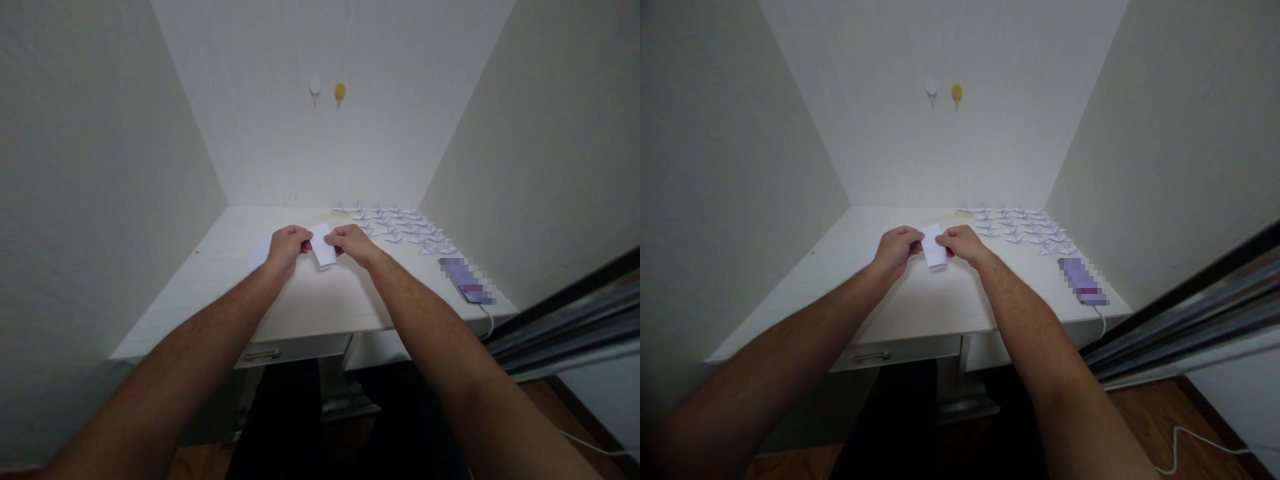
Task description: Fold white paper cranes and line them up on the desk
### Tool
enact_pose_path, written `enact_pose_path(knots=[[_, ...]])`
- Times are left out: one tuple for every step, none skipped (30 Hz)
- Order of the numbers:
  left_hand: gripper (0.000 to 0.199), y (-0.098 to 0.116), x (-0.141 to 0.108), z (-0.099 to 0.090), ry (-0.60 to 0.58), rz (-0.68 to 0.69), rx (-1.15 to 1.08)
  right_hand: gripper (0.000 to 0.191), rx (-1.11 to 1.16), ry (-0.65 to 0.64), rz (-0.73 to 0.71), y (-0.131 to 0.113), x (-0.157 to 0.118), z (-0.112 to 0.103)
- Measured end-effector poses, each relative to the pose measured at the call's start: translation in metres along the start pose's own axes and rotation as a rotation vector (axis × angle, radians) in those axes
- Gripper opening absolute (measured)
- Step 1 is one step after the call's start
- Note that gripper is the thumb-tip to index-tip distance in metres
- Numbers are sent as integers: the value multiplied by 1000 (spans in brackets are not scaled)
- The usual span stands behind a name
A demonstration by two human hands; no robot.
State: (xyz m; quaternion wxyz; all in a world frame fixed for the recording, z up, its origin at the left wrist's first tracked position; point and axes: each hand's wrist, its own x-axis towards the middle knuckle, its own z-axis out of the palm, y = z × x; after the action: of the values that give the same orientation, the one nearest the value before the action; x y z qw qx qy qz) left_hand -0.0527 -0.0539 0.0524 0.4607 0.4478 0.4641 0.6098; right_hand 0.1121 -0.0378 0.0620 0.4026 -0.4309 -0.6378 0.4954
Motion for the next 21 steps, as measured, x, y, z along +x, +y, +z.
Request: enact_pose_path(knots=[[9, -1, 4, -2, 10, -4, -5, 18, -22, -3, -9, 2, 7, 1], [10, -3, 8, -4, 23, -7, -10, 19, -38, -12, -13, 5, 13, 3], [9, -5, 12, -7, 37, -10, -18, 20, -45, -24, -11, 8, 19, 5], [10, -7, 15, -10, 53, -12, -25, 21, -48, -46, -6, 11, 24, 7], [10, -9, 18, -13, 71, -13, -35, 20, -42, -66, 12, 14, 29, 9], [10, -12, 21, -15, 87, -13, -46, 20, -29, -77, 34, 18, 32, 12], [10, -14, 23, -18, 100, -7, -39, 20, -30, -69, 40, 22, 34, 14], [10, -16, 25, -20, 116, 5, -23, 21, -49, -40, 18, 25, 35, 17], [10, -18, 26, -22, 128, 10, -8, 22, -72, -22, -12, 29, 36, 19], [10, -20, 27, -23, 143, 15, 7, 23, -85, 1, -33, 31, 36, 21], [11, -21, 29, -24, 153, 14, 20, 23, -93, 18, -53, 33, 36, 23], [11, -22, 30, -24, 156, 8, 22, 23, -115, 24, -58, 35, 35, 24], [11, -24, 30, -24, 157, -2, 21, 23, -122, 39, -55, 36, 34, 25], [11, -25, 31, -23, 154, -14, 14, 23, -110, 47, -42, 37, 33, 25], [12, -26, 31, -22, 147, -26, 4, 24, -79, 46, -24, 38, 32, 25], [12, -27, 31, -21, 138, -37, -8, 23, -41, 33, -1, 39, 31, 24], [13, -28, 30, -20, 126, -45, -22, 24, -6, 6, 19, 41, 30, 24], [13, -29, 30, -19, 112, -52, -35, 25, 23, -22, 30, 43, 29, 24], [13, -29, 29, -19, 100, -58, -51, 26, 38, -43, 37, 44, 28, 23], [14, -30, 28, -18, 91, -61, -66, 28, 46, -56, 46, 46, 27, 24], [14, -30, 27, -17, 89, -63, -82, 31, 57, -62, 58, 47, 26, 24]])
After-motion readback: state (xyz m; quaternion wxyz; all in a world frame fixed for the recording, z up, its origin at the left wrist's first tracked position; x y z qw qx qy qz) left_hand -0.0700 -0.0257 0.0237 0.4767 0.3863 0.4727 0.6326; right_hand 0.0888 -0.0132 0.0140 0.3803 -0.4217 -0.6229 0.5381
